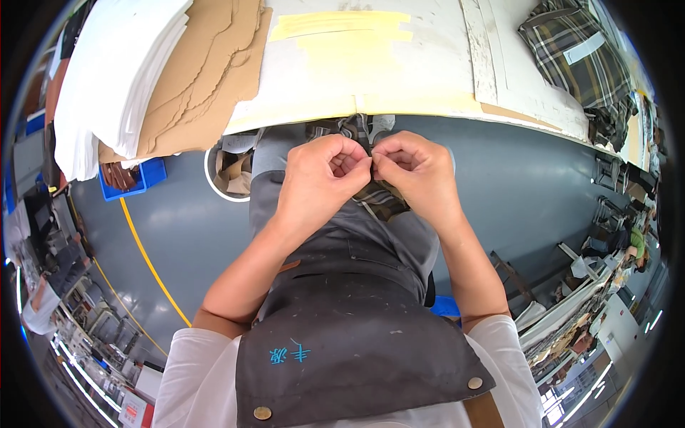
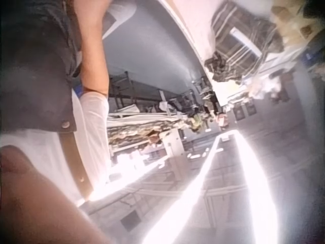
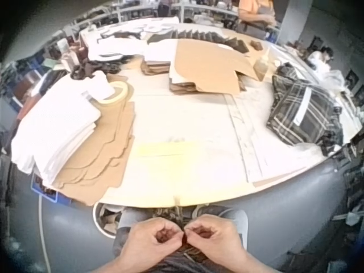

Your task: Assembling and checking the alignment of a plaid fabric lining for a bag.

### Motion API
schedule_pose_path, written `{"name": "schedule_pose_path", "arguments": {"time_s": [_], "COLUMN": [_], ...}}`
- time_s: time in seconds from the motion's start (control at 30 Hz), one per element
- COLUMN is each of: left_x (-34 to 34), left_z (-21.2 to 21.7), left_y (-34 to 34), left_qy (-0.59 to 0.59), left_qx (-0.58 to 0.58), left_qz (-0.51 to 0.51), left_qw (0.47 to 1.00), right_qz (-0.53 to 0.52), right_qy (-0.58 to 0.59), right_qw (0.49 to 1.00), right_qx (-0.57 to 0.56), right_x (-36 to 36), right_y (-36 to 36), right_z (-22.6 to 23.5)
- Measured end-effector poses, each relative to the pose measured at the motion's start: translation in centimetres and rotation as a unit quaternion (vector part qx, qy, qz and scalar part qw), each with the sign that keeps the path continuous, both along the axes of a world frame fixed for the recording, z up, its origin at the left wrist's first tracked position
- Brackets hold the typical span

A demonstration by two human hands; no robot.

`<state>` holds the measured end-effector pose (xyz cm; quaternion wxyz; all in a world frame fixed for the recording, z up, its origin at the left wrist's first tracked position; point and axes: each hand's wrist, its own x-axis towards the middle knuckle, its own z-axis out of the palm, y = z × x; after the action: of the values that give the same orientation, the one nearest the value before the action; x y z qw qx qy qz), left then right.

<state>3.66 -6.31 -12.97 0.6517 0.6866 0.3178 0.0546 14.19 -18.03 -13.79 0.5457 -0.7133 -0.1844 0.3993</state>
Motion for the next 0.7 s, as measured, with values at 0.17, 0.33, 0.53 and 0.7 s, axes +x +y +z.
{"name": "schedule_pose_path", "arguments": {"time_s": [0.17, 0.33, 0.53, 0.7], "left_x": [0.4, 0.1, -0.4, 0.5], "left_z": [0.0, -1.2, -2.1, -0.4], "left_y": [-0.3, -0.2, 0.0, -0.7], "left_qy": [0.012, -0.017, -0.029, -0.036], "left_qx": [0.043, -0.005, -0.057, 0.158], "left_qz": [0.003, 0.04, 0.112, 0.031], "left_qw": [0.999, 0.999, 0.992, 0.986], "right_qz": [0.008, -0.01, -0.086, -0.046], "right_qy": [-0.015, -0.004, 0.201, -0.033], "right_qw": [1.0, 1.0, 0.976, 0.998], "right_qx": [0.022, 0.022, 0.019, 0.034], "right_x": [-0.2, -0.5, -0.5, -1.3], "right_y": [0.1, 0.1, 0.0, 0.1], "right_z": [0.1, -0.1, -0.1, -0.2]}}
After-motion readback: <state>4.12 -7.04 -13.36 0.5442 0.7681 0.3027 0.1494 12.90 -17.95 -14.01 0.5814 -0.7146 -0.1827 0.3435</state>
